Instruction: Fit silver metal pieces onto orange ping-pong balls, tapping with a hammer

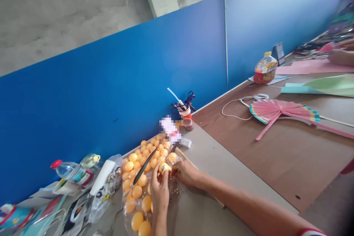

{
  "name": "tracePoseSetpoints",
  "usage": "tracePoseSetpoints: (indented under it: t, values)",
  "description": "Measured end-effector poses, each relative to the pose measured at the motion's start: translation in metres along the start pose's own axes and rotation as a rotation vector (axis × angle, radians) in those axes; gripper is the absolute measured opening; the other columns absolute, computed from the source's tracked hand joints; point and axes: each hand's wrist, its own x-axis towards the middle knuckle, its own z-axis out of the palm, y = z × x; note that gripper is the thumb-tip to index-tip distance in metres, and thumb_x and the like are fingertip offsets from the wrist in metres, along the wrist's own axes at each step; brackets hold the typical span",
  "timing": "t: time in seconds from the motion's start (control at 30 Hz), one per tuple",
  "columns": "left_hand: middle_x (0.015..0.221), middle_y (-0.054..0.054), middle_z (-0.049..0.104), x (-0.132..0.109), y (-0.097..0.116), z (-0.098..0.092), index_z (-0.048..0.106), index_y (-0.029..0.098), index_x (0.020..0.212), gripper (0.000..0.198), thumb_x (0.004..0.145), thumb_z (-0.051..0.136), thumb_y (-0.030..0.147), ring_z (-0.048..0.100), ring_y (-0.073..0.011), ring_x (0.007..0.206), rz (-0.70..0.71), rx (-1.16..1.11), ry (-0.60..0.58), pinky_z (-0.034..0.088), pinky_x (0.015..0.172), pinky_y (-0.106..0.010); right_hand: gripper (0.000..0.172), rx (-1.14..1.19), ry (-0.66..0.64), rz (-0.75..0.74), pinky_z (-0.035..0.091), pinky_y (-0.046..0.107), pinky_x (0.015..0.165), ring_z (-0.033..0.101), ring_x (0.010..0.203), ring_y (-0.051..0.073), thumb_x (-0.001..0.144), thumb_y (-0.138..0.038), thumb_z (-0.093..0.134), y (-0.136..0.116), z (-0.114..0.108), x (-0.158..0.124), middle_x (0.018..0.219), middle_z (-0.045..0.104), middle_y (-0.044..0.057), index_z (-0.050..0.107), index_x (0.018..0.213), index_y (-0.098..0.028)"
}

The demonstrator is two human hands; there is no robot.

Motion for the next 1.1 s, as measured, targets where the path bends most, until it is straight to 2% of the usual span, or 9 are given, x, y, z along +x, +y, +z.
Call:
tracePoseSetpoints:
  t: [0.13, 0.27, 0.37, 0.53, 0.67, 0.8, 0.93, 1.1]
  values:
    - [0.124, -0.017, 0.069, 0.0, 0.0, 0.0, 0.068, 0.018, 0.115, 0.049, 0.08, 0.064, 0.052, 0.063, -0.0339, 0.117, 0.0, 0.0, -0.008, 0.05, 0.1, -0.047, 0.02, -0.141, -0.023, 0.006, 0.046, 0.028, 0.069, 0.062, 0.071, 0.019, 0.068, -0.007, 0.056, -0.003, -0.002, -0.002, 0.078, 0.072, 0.007, 0.073, 0.073, -0.017]
    - [0.125, -0.017, 0.068, -0.002, 0.002, 0.0, 0.067, 0.017, 0.116, 0.051, 0.081, 0.063, 0.053, 0.062, -0.0335, 0.12, 0.005, -0.008, -0.015, 0.05, 0.101, -0.045, 0.019, -0.084, -0.057, 0.018, 0.042, 0.025, 0.062, 0.057, 0.064, 0.015, 0.072, -0.01, 0.056, -0.012, -0.009, -0.002, 0.07, 0.069, 0.004, 0.073, 0.071, -0.017]
    - [0.127, -0.016, 0.068, -0.003, 0.003, 0.0, 0.068, 0.018, 0.116, 0.05, 0.081, 0.063, 0.053, 0.062, -0.0327, 0.121, -0.008, -0.011, -0.018, 0.05, 0.101, -0.044, 0.018, 0.043, -0.017, 0.091, 0.041, 0.023, 0.06, 0.055, 0.061, 0.013, 0.072, -0.009, 0.057, -0.017, -0.016, 0.001, 0.067, 0.068, 0.002, 0.073, 0.07, -0.017]
    - [0.128, -0.017, 0.067, -0.002, 0.005, 0.0, 0.068, 0.018, 0.116, 0.051, 0.08, 0.064, 0.054, 0.063, -0.033, 0.118, -0.034, -0.028, -0.018, 0.052, 0.098, -0.044, 0.019, 0.298, -0.016, 0.273, 0.038, 0.022, 0.048, 0.047, 0.042, 0.008, 0.075, -0.01, 0.053, -0.021, -0.02, 0.004, 0.06, 0.065, -0.001, 0.071, 0.072, -0.016]
    - [0.127, -0.016, 0.068, -0.002, 0.005, 0.0, 0.068, 0.019, 0.116, 0.052, 0.079, 0.065, 0.056, 0.063, -0.0322, 0.119, -0.027, -0.041, -0.017, 0.052, 0.099, -0.042, 0.015, 0.384, 0.067, 0.323, 0.036, 0.021, 0.048, 0.047, 0.04, 0.009, 0.074, -0.01, 0.053, -0.023, -0.02, 0.006, 0.046, 0.056, -0.004, 0.066, 0.07, -0.016]
    - [0.128, -0.017, 0.067, -0.002, 0.005, 0.001, 0.068, 0.018, 0.116, 0.057, 0.077, 0.066, 0.06, 0.063, -0.0328, 0.118, -0.037, -0.052, -0.016, 0.052, 0.098, -0.042, 0.005, 0.591, 0.134, 0.318, 0.029, 0.02, 0.041, 0.04, 0.035, 0.006, 0.073, -0.016, 0.062, -0.024, -0.019, 0.007, 0.053, 0.061, -0.005, 0.058, 0.077, -0.018]
    - [0.122, -0.017, 0.07, -0.003, 0.01, 0.001, 0.068, 0.018, 0.115, 0.06, 0.076, 0.067, 0.063, 0.064, -0.0336, 0.117, -0.052, -0.094, -0.054, 0.052, 0.098, -0.044, 0.024, 0.839, 0.099, 0.271, 0.025, 0.019, 0.041, 0.035, 0.036, 0.003, 0.068, -0.03, 0.073, -0.025, -0.02, 0.005, 0.048, 0.053, -0.008, 0.054, 0.066, -0.017]
    - [0.12, -0.015, 0.071, -0.007, 0.021, 0.0, 0.069, 0.019, 0.116, 0.059, 0.074, 0.071, 0.06, 0.063, -0.0335, 0.119, -0.087, -0.195, -0.101, 0.053, 0.097, -0.043, 0.03, 1.075, -0.037, 0.254, 0.031, 0.02, 0.045, 0.043, 0.038, 0.003, 0.058, -0.03, 0.079, -0.025, -0.024, 0.004, 0.059, 0.063, -0.003, 0.059, 0.075, -0.015]
